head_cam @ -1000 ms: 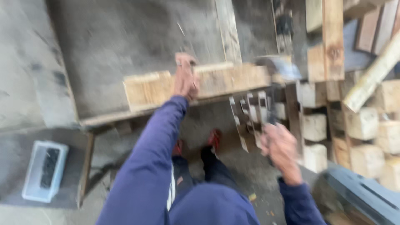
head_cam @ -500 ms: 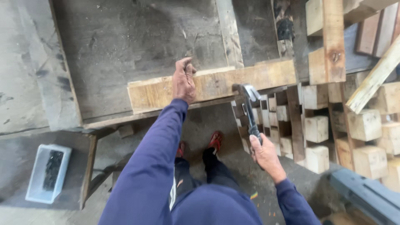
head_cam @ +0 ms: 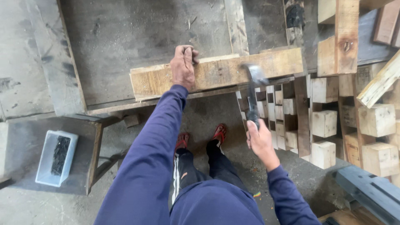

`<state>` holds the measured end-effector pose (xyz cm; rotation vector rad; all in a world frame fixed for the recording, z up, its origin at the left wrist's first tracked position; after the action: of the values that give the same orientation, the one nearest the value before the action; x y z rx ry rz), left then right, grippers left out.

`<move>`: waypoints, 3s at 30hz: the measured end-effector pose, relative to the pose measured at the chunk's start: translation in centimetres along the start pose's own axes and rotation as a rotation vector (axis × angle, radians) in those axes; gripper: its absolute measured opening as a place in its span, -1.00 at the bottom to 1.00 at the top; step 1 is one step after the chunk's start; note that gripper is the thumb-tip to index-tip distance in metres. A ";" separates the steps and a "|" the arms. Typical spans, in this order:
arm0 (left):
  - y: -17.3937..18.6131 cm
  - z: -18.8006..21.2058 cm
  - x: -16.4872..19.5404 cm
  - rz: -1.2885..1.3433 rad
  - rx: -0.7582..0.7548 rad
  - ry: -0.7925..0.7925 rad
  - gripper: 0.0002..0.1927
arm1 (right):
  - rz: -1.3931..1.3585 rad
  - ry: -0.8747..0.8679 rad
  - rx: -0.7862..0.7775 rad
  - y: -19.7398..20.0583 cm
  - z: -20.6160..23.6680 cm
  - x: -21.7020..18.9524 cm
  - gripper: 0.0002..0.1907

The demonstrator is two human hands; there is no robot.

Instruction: The person aligns wooden planks and blocks on a workbench, then uses a hammer to drive nails into the wood. They repeatedly pick up pieces, position them, hammer nails, and move the assembled pieces aside.

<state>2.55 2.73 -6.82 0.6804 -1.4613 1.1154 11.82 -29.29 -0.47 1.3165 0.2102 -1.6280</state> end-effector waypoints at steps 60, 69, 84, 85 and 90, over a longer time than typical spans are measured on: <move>2.5 -0.1 2.1 -1.051 0.081 -0.155 -0.59 | -0.348 1.037 0.110 3.8 3.4 -15.6 -0.54; 1.7 -0.2 3.3 -1.097 0.098 -0.031 -0.60 | 0.041 0.168 -0.040 4.4 4.7 -11.8 -0.69; 1.4 0.1 3.8 -1.110 0.098 -0.088 -0.74 | 0.266 -0.086 0.005 1.7 3.3 -8.1 -0.66; 1.6 0.2 3.8 -1.119 0.115 -0.109 -0.73 | 0.299 0.031 0.092 2.7 2.8 -8.0 -0.66; 1.6 0.3 3.8 -1.077 0.102 -0.069 -0.77 | -0.496 0.836 0.102 13.2 1.9 -16.7 -0.72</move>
<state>0.15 3.69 -3.58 1.3595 -0.8468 0.3137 19.31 -27.52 19.45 2.0877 1.0317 -1.3785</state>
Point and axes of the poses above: each hand's wrist, its own z-axis away from the middle knuckle, its own y-axis out of the back of the hand, x = y × z, the point moved 1 cm from there along -z, towards the middle knuckle, and after that the axes turned 14 degrees about z, right-handed, at the moved point
